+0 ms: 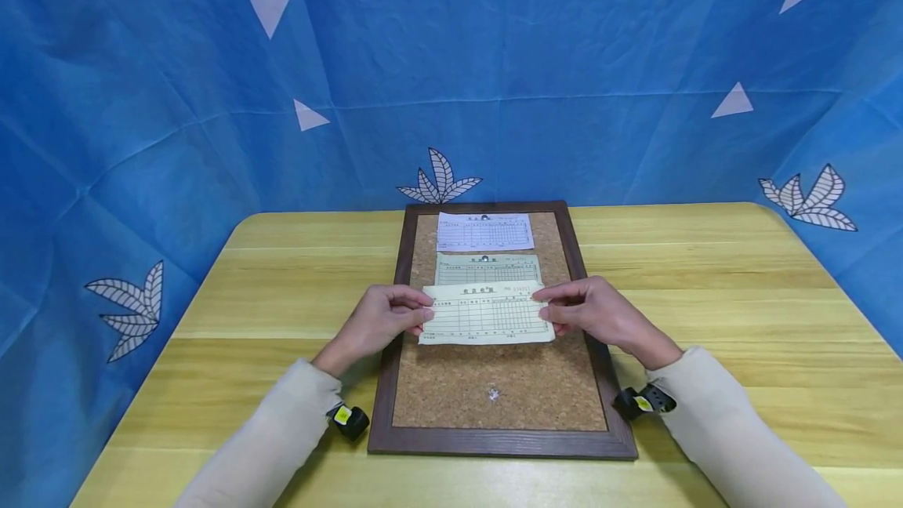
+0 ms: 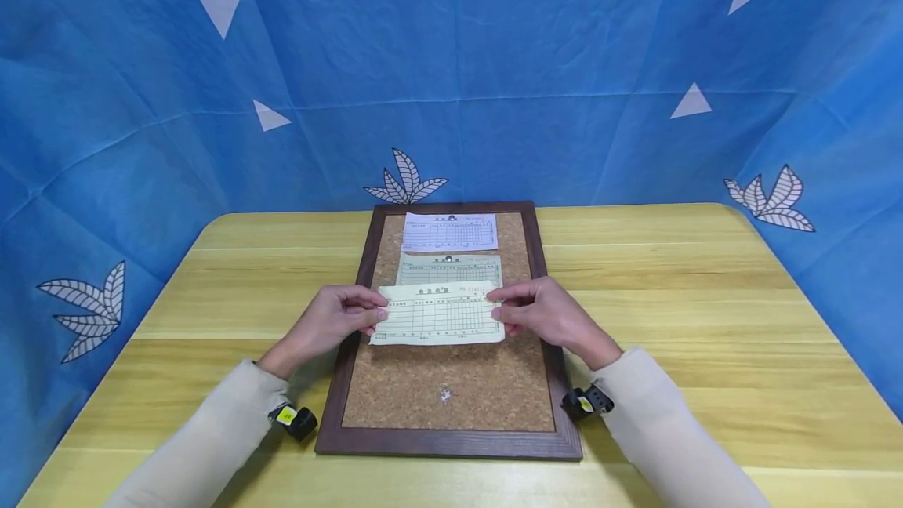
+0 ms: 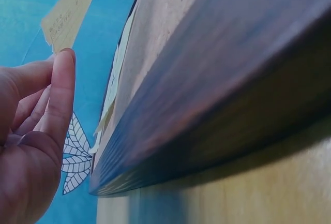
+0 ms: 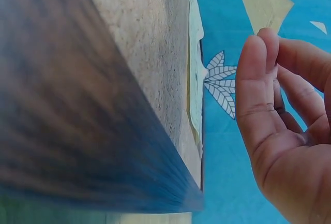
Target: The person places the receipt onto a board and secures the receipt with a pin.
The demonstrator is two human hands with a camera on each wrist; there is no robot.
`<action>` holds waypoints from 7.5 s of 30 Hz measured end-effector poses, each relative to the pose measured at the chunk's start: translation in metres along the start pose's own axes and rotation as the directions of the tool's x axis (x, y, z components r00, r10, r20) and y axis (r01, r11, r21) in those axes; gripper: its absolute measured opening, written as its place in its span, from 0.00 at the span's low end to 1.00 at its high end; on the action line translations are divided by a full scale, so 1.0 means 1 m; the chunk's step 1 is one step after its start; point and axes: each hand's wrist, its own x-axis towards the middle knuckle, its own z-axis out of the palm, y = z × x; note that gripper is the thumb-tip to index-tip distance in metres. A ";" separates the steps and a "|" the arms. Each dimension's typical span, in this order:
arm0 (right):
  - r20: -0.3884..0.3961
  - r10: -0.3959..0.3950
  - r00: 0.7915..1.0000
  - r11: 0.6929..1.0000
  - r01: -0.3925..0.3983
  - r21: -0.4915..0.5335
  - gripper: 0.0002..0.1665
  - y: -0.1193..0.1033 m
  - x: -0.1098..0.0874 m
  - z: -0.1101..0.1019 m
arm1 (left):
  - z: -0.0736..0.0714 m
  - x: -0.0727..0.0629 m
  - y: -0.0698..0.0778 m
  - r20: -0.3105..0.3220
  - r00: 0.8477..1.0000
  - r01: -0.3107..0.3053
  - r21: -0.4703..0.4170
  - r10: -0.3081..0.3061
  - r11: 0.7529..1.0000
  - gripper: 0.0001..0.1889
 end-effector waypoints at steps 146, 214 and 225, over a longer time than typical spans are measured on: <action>0.134 0.102 0.986 0.990 -0.086 -0.114 0.16 0.011 0.011 0.006 | 0.014 0.011 0.001 0.102 0.995 -0.045 0.488 -0.006 0.872 0.12; -0.032 0.208 0.978 0.960 -0.211 -0.183 0.11 0.063 -0.064 -0.091 | 0.014 0.011 0.003 0.110 0.992 0.010 0.445 -0.066 0.895 0.10; -0.016 0.243 0.970 0.957 -0.243 -0.157 0.10 0.069 -0.063 -0.090 | 0.015 0.012 0.005 0.110 0.993 -0.008 0.479 -0.052 0.878 0.11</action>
